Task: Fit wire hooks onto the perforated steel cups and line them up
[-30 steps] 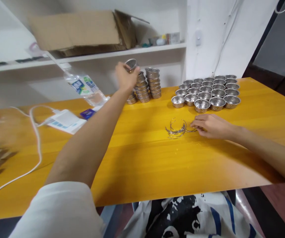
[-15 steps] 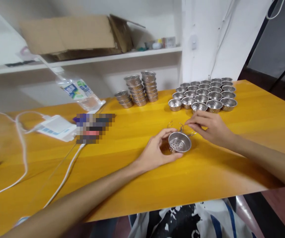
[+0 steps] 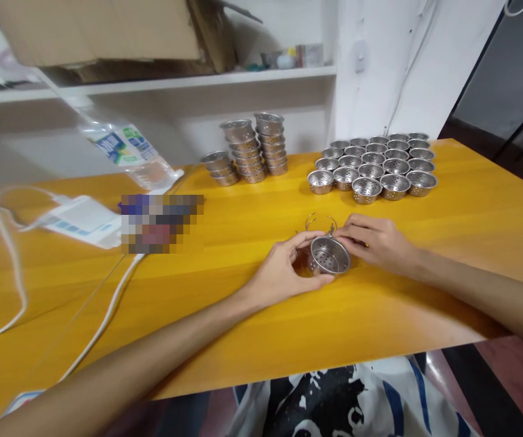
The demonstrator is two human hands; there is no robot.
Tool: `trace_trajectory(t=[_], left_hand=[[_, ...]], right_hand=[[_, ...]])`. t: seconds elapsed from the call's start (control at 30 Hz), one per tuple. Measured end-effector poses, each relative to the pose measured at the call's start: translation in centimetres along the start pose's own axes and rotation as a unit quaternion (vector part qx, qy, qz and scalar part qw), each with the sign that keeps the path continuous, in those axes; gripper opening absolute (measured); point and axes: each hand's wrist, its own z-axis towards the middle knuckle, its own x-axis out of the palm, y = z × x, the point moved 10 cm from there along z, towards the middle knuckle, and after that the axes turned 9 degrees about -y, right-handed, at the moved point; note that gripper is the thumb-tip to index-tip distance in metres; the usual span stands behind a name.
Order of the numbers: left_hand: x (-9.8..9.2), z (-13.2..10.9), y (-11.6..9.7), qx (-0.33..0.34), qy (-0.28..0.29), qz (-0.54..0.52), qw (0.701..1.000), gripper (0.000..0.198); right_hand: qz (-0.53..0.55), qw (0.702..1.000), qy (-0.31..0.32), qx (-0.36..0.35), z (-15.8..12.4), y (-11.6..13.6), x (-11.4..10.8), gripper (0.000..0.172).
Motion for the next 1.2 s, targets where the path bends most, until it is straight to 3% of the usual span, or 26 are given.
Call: trace_trajectory(t=[0.27, 0.57, 0.7, 0.8, 0.93, 1.07, 1.2], left_hand=[[0.0, 0.1, 0.0, 0.003, -0.008, 0.008, 1.0, 0.068], [0.2, 0.2, 0.0, 0.01, 0.004, 0.009, 1.0, 0.071], [0.2, 0.1, -0.7, 0.045, 0.007, 0.028, 0.999, 0.069], [-0.1, 0.0, -1.4, 0.064, -0.007, 0.035, 0.997, 0.065], [0.0, 0.0, -1.2, 0.036, -0.006, 0.066, 0.997, 0.056], [0.4, 0.2, -0.3, 0.006, 0.0, 0.04, 0.999, 0.064], [0.5, 0.4, 0.2, 0.002, 0.004, 0.002, 1.0, 0.061]], right_hand=[[0.031, 0.998, -0.044, 0.045, 0.7, -0.3, -1.1, 0.023], [0.037, 0.996, -0.053, 0.062, 0.9, -0.4, -1.0, 0.022], [0.061, 0.988, -0.077, 0.123, 0.7, -0.6, -1.0, 0.02], [0.116, 0.958, -0.087, 0.249, -0.3, -2.2, -0.3, 0.017], [0.215, 0.887, -0.093, 0.397, -1.6, -4.3, 1.1, 0.023], [0.314, 0.837, -0.104, 0.435, -1.5, -5.0, 1.5, 0.033], [0.399, 0.802, -0.024, 0.445, -1.3, -4.4, 2.6, 0.041]])
